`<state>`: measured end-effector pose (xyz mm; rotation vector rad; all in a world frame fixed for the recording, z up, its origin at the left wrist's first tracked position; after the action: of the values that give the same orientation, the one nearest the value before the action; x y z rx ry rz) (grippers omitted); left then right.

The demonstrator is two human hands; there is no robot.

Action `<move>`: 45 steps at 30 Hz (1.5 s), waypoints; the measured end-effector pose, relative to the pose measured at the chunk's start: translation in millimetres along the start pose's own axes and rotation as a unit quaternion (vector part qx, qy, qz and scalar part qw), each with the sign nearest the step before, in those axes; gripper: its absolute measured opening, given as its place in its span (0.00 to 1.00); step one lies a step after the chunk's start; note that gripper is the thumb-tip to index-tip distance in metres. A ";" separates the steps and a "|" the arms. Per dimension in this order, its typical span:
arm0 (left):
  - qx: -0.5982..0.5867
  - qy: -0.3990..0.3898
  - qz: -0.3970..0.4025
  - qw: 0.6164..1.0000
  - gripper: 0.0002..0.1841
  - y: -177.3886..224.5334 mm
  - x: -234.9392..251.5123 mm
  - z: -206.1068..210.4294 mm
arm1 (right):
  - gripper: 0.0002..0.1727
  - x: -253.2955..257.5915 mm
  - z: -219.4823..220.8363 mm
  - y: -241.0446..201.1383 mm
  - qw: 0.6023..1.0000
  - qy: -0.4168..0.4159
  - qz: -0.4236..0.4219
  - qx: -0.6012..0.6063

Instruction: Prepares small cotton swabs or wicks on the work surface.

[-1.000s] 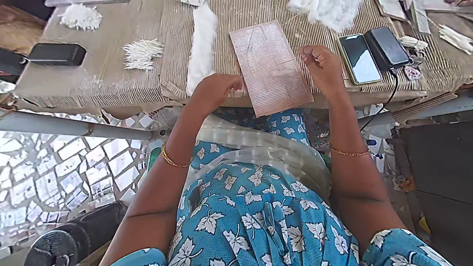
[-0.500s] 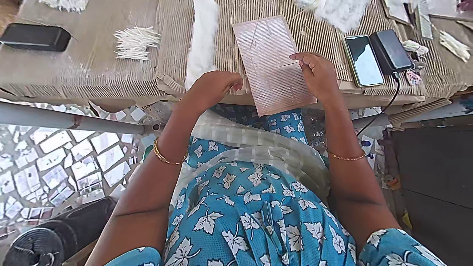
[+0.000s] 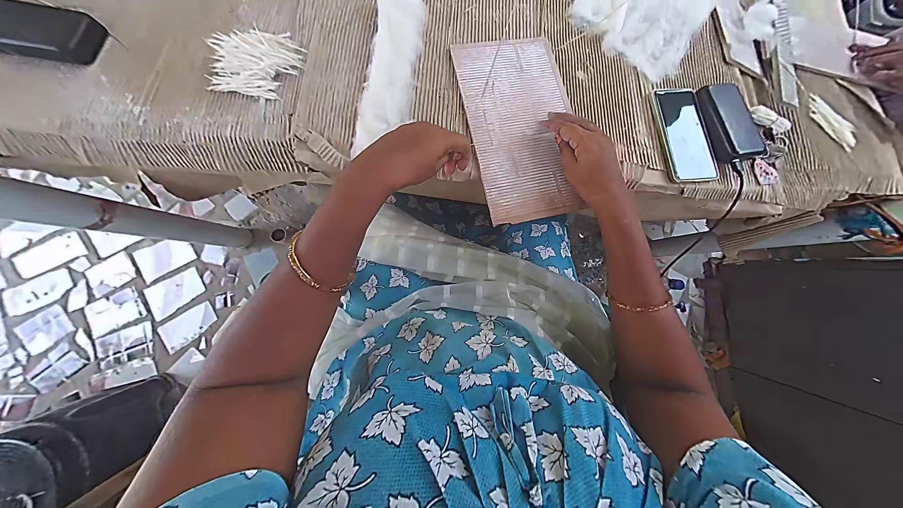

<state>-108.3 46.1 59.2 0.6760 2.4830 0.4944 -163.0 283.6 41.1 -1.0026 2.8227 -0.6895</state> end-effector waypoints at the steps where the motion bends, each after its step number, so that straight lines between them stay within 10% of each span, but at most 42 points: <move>1: 0.000 -0.002 0.005 1.000 0.14 -1.3 1.1 -0.4 | 0.21 2.0 4.4 -1.1 1.000 -0.005 -0.016 -0.011; 12: -0.011 0.010 -0.058 0.998 0.14 5.5 7.2 -1.8 | 0.52 4.6 30.0 -20.7 0.977 -0.165 0.063 -0.121; 26: -0.104 0.024 -0.128 0.986 0.16 22.4 -12.4 47.4 | 0.44 -49.8 11.2 -36.5 0.972 -0.207 0.042 -0.100; 38: 0.000 0.145 -0.228 0.963 0.16 8.3 -25.3 28.7 | 0.47 51.9 18.7 -19.4 0.967 -0.234 0.014 -0.104; 45: -0.043 0.158 -0.184 0.969 0.14 5.6 -29.5 39.1 | 0.52 15.6 25.4 -21.0 0.959 -0.252 0.015 -0.132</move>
<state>-62.4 42.4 41.8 0.0943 2.7769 0.5982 -157.8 249.7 28.7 -0.9931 2.4997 -0.0303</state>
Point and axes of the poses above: each hand's wrist, its own x-axis towards the middle knuckle, its own z-axis out of the palm, y = z × x, the point moved 5 cm from there along x, towards the middle knuckle, and after that the axes turned 13 degrees about -y, right-handed, at the moved point
